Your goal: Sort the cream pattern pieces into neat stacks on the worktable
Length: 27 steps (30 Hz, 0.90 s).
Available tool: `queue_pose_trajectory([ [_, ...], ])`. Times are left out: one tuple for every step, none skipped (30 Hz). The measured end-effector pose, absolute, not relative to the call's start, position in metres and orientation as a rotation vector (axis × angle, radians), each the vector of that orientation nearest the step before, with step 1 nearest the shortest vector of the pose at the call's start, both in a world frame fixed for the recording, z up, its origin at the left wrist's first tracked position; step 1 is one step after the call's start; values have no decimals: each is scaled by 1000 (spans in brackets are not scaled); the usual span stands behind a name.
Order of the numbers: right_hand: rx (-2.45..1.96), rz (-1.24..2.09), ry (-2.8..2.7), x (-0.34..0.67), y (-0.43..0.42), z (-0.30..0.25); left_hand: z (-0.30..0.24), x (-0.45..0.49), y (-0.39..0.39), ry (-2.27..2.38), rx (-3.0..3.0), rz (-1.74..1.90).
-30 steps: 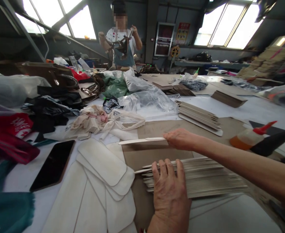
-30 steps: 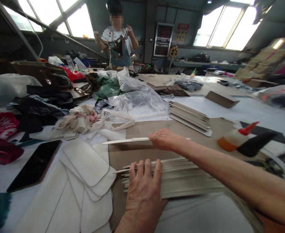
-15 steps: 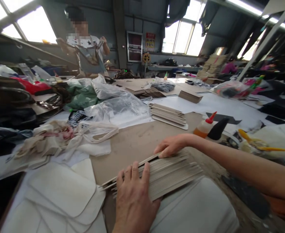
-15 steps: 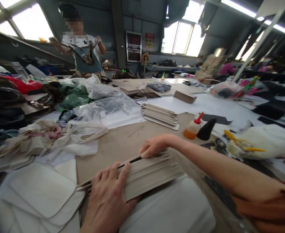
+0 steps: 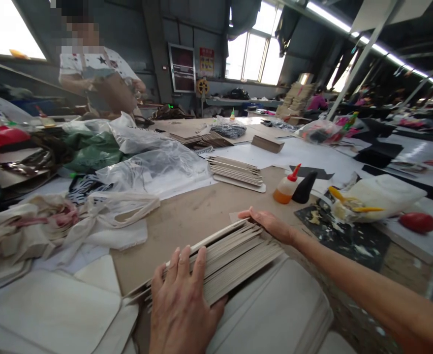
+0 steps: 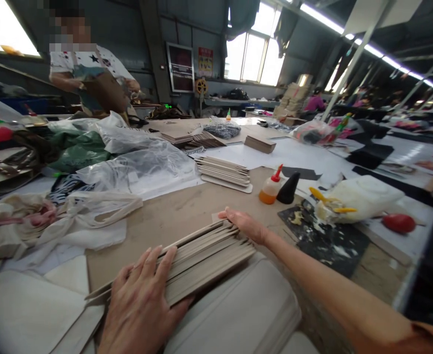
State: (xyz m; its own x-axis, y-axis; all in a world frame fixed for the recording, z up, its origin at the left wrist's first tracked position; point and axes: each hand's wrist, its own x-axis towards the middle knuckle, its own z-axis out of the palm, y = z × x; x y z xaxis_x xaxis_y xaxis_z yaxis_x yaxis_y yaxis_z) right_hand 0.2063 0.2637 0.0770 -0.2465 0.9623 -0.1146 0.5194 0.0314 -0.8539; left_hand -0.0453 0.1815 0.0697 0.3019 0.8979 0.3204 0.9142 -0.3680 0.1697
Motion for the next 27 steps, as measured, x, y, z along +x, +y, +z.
queue_pose_trajectory([
  [-1527, 1080, -1828, 207, 259, 82, 69, -46, 182, -1734, -2503, -575],
  [-1544, 1030, -1860, 209, 254, 86, 68, -46, 182, -1728, -2505, -582],
  [-1545, 978, -1906, 209, 248, 90, 67, -47, 182, -1726, -2501, -587],
  [-1526, 924, -1968, 209, 243, 92, 67, -46, 182, -1730, -2496, -592],
  [-1495, 860, -2047, 207, 238, 93, 66, -46, 182, -1734, -2493, -595],
  [-1461, 782, -2144, 204, 234, 93, 66, -46, 183, -1741, -2490, -595],
  [-1433, 696, -2243, 201, 232, 93, 66, -45, 183, -1748, -2489, -592],
  [-1418, 617, -2326, 197, 232, 91, 67, -45, 183, -1752, -2490, -589],
  [-1410, 551, -2386, 193, 232, 90, 67, -45, 184, -1748, -2497, -584],
  [-1403, 509, -2422, 190, 234, 88, 67, -47, 184, -1744, -2504, -575],
  [-1390, 485, -2435, 187, 237, 87, 68, -49, 185, -1746, -2502, -562],
  [-1364, 474, -2439, 185, 240, 86, 68, -53, 185, -1758, -2487, -546],
  [-1331, 464, -2439, 185, 242, 86, 68, -59, 186, -1785, -2457, -526],
  [-1299, 451, -2438, 184, 244, 85, 67, -66, 186, -1826, -2412, -505],
  [-1277, 435, -2438, 185, 245, 85, 67, -73, 187, -1876, -2367, -483],
  [-1267, 419, -2436, 185, 246, 84, 66, -82, 187, -1930, -2331, -465],
  [-1265, 405, -2434, 185, 246, 84, 64, -91, 187, -1985, -2314, -448],
  [-1270, 396, -2432, 186, 246, 83, 63, -99, 188, -2044, -2311, -445],
  [-1277, 393, -2428, 186, 246, 82, 61, -107, 188, -2100, -2324, -464],
  [-1279, 393, -2426, 186, 247, 82, 60, -113, 188, -2149, -2351, -509],
  [-1278, 395, -2424, 186, 247, 81, 58, -117, 188, -2187, -2384, -576],
  [-1272, 398, -2422, 187, 248, 80, 57, -120, 188, -2212, -2420, -654],
  [-1266, 403, -2416, 187, 248, 79, 56, -120, 188, -2222, -2457, -733],
  [-1262, 409, -2404, 187, 249, 78, 56, -119, 187, -2220, -2486, -804],
  [-1264, 417, -2384, 188, 249, 77, 57, -115, 186, -2213, -2507, -860],
  [-1272, 426, -2358, 188, 249, 76, 57, -111, 185, -2201, -2522, -905],
  [-1285, 437, -2327, 189, 249, 75, 58, -105, 183, -2178, -2540, -943],
])
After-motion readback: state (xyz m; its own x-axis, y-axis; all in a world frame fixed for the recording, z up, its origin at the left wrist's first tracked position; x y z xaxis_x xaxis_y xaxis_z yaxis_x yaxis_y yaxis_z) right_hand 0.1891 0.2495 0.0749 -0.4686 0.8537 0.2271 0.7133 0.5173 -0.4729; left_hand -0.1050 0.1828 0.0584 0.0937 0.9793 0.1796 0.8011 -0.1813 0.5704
